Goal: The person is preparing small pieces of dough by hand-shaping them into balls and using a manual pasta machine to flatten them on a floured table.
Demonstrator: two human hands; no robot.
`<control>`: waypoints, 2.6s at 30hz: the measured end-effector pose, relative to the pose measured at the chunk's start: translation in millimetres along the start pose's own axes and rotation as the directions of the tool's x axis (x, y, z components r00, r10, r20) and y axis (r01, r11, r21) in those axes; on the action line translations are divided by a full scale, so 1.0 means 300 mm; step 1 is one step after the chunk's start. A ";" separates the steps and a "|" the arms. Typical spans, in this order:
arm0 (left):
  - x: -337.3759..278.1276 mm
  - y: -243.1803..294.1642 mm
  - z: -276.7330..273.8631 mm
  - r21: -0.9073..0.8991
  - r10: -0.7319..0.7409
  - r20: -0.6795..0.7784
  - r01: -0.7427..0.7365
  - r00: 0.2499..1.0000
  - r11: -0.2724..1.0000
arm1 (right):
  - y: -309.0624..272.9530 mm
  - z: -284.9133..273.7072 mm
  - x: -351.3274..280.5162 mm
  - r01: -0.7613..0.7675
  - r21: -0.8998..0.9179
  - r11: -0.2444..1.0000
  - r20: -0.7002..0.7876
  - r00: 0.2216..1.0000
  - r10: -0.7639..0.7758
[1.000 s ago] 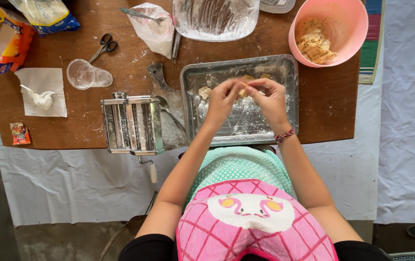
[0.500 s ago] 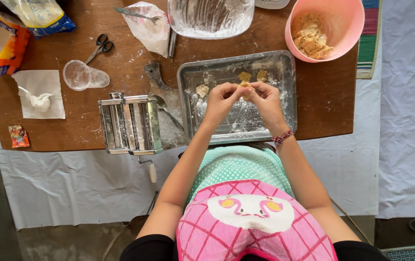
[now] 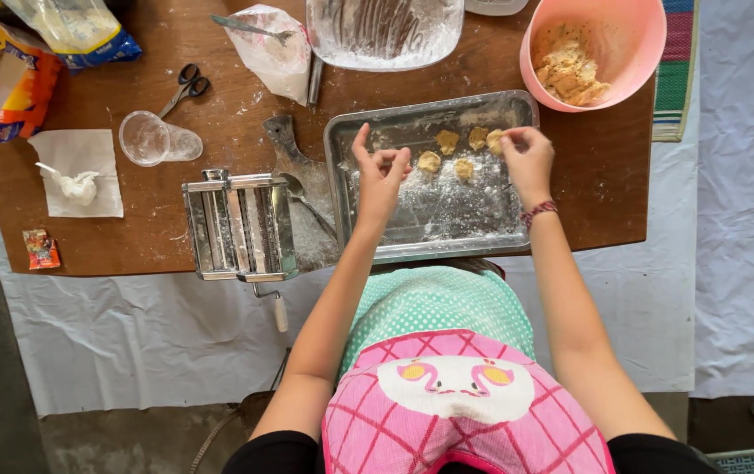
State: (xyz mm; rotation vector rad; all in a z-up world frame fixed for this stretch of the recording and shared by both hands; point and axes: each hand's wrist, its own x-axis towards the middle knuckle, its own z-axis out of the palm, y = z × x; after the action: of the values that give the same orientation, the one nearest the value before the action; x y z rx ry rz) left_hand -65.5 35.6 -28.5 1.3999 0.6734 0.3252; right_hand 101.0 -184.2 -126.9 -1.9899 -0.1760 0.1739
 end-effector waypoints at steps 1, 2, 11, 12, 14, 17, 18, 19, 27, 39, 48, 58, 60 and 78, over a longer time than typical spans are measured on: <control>0.003 -0.017 -0.002 0.002 0.000 0.004 0.000 1.000 1.000 | 0.035 0.009 0.004 -0.002 0.000 1.000 -0.004 1.000 0.002; 0.006 -0.035 -0.003 -0.014 -0.019 0.007 0.019 1.000 1.000 | 0.071 0.018 0.009 0.002 -0.131 0.991 0.040 0.999 0.004; 0.016 -0.105 0.050 -0.022 -0.038 0.043 0.039 0.998 0.999 | 0.147 0.048 -0.023 0.012 -0.522 0.853 0.114 0.992 0.055; 0.019 -0.114 0.060 -0.028 -0.030 0.043 0.032 0.999 0.999 | 0.141 0.039 -0.031 0.058 -0.524 0.849 0.126 0.992 0.010; 0.025 -0.115 0.086 -0.015 -0.038 0.058 0.039 0.998 0.999 | 0.183 0.038 -0.027 0.067 -0.487 0.871 0.153 0.988 0.010; 0.058 -0.142 0.135 0.000 -0.025 0.086 0.025 0.996 1.000 | 0.178 0.016 -0.014 0.082 -0.406 0.910 0.176 0.984 -0.010; 0.070 -0.158 0.154 0.003 -0.015 0.101 0.014 0.995 1.000 | 0.167 0.004 -0.012 0.081 -0.368 0.926 0.174 0.985 -0.017; 0.077 -0.159 0.175 0.003 -0.012 0.106 0.011 0.994 1.000 | 0.119 -0.027 -0.003 0.080 -0.368 0.926 0.167 0.986 -0.018; 0.123 -0.075 0.384 0.147 0.014 0.332 -0.066 0.943 0.987 | -0.076 -0.291 0.150 0.364 -0.378 0.851 -0.081 0.903 -0.422; 0.379 -0.051 0.781 0.509 0.370 0.571 -0.670 0.733 0.540 | 0.215 -0.251 0.569 0.131 -0.909 0.396 0.204 0.968 0.148; 0.531 -0.295 0.998 0.588 0.149 0.709 -0.695 0.689 0.414 | 0.134 -0.364 0.504 0.225 -0.611 0.759 0.274 0.960 -0.064; 0.524 -0.242 0.982 0.595 0.262 0.663 -0.706 0.701 0.384 | -0.006 -0.432 0.435 0.116 -0.316 0.942 0.186 0.981 -0.059; 0.510 -0.222 0.976 0.593 0.261 0.649 -0.690 0.715 0.415 | -0.042 -0.450 0.409 0.058 -0.175 0.983 0.154 0.988 -0.031; 0.257 0.061 0.886 -0.251 -0.267 0.391 0.381 0.881 0.890 | -0.182 -0.480 0.235 -0.055 0.486 0.872 0.113 0.994 0.000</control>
State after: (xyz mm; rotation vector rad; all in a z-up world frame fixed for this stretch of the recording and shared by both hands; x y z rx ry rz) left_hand 158.8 -127.2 -22.3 0.9720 0.5232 -0.0854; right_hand 196.6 -275.7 -21.1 -1.4765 -0.1552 0.3144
